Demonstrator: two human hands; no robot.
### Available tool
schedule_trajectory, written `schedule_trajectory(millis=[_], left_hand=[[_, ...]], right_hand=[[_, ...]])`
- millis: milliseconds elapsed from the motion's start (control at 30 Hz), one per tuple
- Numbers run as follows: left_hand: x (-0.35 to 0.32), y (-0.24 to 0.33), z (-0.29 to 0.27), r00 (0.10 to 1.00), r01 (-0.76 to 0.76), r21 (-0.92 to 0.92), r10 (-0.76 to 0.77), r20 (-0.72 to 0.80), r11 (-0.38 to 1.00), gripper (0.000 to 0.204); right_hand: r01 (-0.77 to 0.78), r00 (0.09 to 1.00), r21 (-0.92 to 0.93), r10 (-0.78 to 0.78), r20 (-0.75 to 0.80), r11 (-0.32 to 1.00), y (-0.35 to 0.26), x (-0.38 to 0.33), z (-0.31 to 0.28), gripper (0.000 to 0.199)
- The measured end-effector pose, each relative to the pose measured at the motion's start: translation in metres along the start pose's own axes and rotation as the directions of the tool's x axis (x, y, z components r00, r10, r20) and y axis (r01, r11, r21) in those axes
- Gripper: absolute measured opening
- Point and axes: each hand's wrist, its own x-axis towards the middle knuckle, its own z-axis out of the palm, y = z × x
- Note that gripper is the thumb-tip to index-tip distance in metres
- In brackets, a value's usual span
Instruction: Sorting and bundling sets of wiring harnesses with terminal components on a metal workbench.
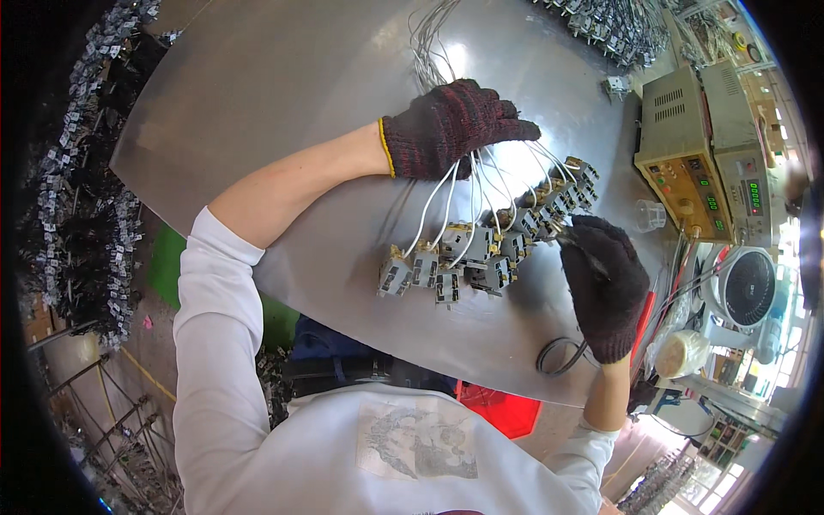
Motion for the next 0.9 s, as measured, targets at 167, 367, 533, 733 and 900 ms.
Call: schedule_trajectory(millis=[167,367,533,733,900], left_hand=[[0.002,0.002,-0.002,1.0,-0.017,0.005,0.017,-0.001,1.0,0.087],[0.0,0.0,-0.001,0.998,-0.032,0.029,0.033,-0.046,0.999,0.085],[0.002,0.0,0.0,0.98,-0.05,0.058,0.06,-0.188,0.997,0.062],[0.002,0.0,-0.005,0.999,-0.024,0.022,0.024,-0.024,0.999,0.082],[0.0,-0.001,-0.004,0.999,-0.019,0.021,0.019,-0.027,1.0,0.083]], right_hand=[[0.015,0.995,0.068,-0.008,-0.099,0.998,0.002,-0.003,0.011,0.028],[0.063,0.998,0.04,-0.063,-0.003,0.997,-0.004,0.005,0.002,0.025],[-0.311,0.949,0.246,0.313,0.034,0.918,-0.008,0.003,-0.005,0.022],[0.09,0.996,-0.151,-0.09,0.005,0.984,-0.003,0.012,-0.006,0.027],[0.148,0.983,-0.142,-0.129,0.131,0.979,-0.005,0.027,-0.017,0.024]])
